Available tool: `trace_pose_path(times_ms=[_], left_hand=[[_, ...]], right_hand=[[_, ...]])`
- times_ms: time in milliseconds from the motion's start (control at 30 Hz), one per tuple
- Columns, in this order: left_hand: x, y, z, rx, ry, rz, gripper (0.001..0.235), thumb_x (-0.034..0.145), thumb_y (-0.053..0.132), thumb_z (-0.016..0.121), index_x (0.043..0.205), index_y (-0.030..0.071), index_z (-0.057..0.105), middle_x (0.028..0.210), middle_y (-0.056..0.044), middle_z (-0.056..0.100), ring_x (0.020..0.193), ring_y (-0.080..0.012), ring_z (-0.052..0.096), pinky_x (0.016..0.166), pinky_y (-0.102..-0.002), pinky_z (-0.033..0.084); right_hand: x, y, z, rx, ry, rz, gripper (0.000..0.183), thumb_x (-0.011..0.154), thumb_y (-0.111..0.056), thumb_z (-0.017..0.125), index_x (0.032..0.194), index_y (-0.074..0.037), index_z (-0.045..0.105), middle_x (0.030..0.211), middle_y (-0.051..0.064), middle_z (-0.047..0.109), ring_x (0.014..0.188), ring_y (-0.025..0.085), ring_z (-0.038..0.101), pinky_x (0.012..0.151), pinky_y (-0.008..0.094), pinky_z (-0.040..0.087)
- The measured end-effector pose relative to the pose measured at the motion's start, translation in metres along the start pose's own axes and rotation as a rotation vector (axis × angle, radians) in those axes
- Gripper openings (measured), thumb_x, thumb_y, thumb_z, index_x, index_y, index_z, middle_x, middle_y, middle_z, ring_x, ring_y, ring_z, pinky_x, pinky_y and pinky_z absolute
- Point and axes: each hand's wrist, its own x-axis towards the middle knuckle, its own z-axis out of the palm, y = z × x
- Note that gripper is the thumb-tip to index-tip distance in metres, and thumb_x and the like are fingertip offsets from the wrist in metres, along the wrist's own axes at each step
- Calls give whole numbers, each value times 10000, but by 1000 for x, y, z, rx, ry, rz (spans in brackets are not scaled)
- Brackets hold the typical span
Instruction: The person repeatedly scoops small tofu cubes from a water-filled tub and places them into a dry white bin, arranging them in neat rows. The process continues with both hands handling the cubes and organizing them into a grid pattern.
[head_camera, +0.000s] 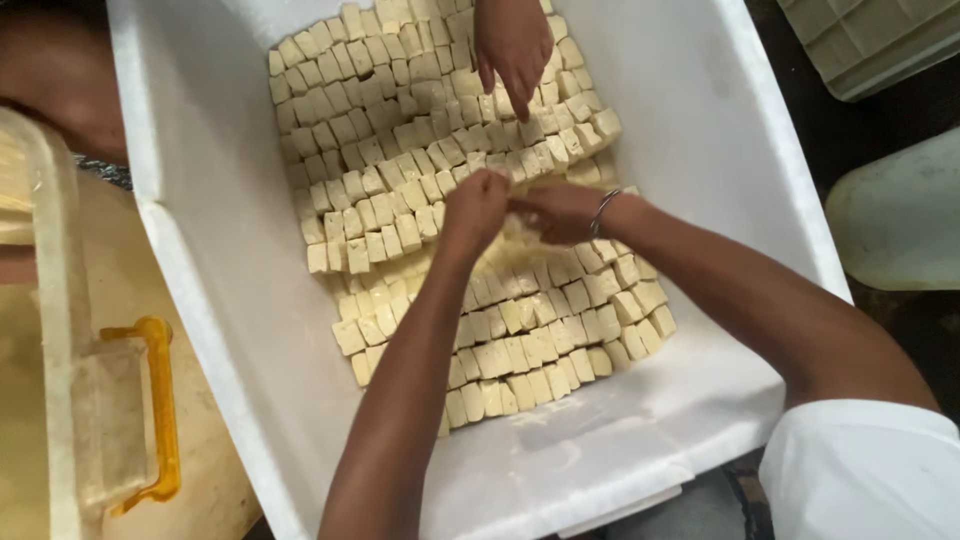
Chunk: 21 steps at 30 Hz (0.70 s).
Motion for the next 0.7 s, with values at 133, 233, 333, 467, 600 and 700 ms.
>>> trace_pose_path(times_ms=[133,233,333,467,600,700], left_hand=[[9,-22,34,211,-139,-59,679,1044,502,281,1026,33,771,994,-211,770,947,-372,732,945,-497,534],[23,-50,57,346,-182,49,831,1061,549,163,1014,0,784,1053,-268,737,1061,-457,662,1073,-558,423],[31,-87,76,278,-193,13,849,1058,565,137,1083,-38,734,1135,-304,688,1139,-487,600,1114,-587,333],[35,-108,77,456,-322,127,662,1083,466,291,1131,-29,727,1190,-283,690,1137,-445,638,1055,-528,457],[26,-108,68,359,-397,57,434,794,252,687,1174,46,726,1137,-218,728,1054,-363,704,928,-450,558],[17,-110,59,252,-298,-59,326,888,275,679,1110,50,758,1059,-219,773,985,-347,762,900,-432,592]], right_hand=[[17,10,29,-537,-45,-186,551,998,-130,572,1515,-278,455,1454,146,539,892,246,714,804,387,617],[18,27,31,-603,-114,-143,568,978,-111,568,1514,-252,440,1602,111,397,923,271,731,886,394,597],[16,46,27,-98,78,-228,766,813,-190,749,1510,-118,441,1409,148,588,1200,317,612,1019,460,482],[19,41,26,-156,-39,47,492,1014,-186,478,1506,-159,491,1414,141,622,1222,266,658,1109,421,489],[24,29,33,-243,-89,-1,491,933,-255,541,1418,-183,568,1376,92,640,1220,263,634,1079,422,489],[29,35,39,-219,-28,-9,547,884,-199,549,1430,-180,552,1360,102,636,1188,279,639,1033,438,505]])
